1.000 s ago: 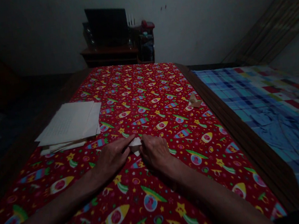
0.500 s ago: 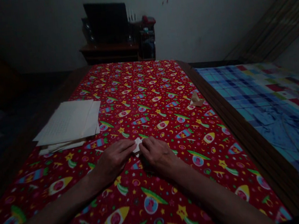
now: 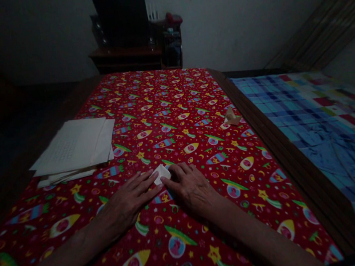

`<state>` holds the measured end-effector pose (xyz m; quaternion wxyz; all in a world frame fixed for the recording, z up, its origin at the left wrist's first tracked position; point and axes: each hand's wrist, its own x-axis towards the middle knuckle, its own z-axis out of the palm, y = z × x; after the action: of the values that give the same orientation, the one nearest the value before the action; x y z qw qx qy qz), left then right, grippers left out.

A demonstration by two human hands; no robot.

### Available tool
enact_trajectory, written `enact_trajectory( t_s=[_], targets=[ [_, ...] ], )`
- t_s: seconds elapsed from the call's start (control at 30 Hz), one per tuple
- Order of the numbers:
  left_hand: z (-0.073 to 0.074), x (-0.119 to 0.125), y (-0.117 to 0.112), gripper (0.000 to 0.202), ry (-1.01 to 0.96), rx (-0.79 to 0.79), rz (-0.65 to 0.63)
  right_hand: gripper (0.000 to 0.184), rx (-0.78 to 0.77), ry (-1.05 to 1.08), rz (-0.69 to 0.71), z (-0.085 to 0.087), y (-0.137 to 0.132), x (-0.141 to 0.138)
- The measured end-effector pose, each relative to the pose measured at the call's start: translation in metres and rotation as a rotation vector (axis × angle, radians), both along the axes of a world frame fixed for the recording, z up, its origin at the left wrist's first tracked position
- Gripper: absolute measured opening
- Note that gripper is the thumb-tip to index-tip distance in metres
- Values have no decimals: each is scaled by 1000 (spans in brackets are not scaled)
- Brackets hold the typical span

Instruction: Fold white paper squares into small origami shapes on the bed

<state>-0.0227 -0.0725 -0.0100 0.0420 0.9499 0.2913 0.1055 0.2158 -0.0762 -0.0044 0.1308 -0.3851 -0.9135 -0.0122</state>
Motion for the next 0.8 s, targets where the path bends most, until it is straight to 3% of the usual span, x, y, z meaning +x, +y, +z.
enact_trajectory(
  t_s=[0.27, 0.5, 0.8],
  targets=[
    [0, 4, 3, 64, -64, -47, -6, 40, -24, -231, -249, 7, 3, -20],
    [2, 7, 4, 62, -67, -50, 21, 42, -23, -274, -218, 10, 1, -19],
    [1, 6, 2, 58, 12, 15, -9, 42, -29, -289, -298, 12, 7, -30]
  ],
)
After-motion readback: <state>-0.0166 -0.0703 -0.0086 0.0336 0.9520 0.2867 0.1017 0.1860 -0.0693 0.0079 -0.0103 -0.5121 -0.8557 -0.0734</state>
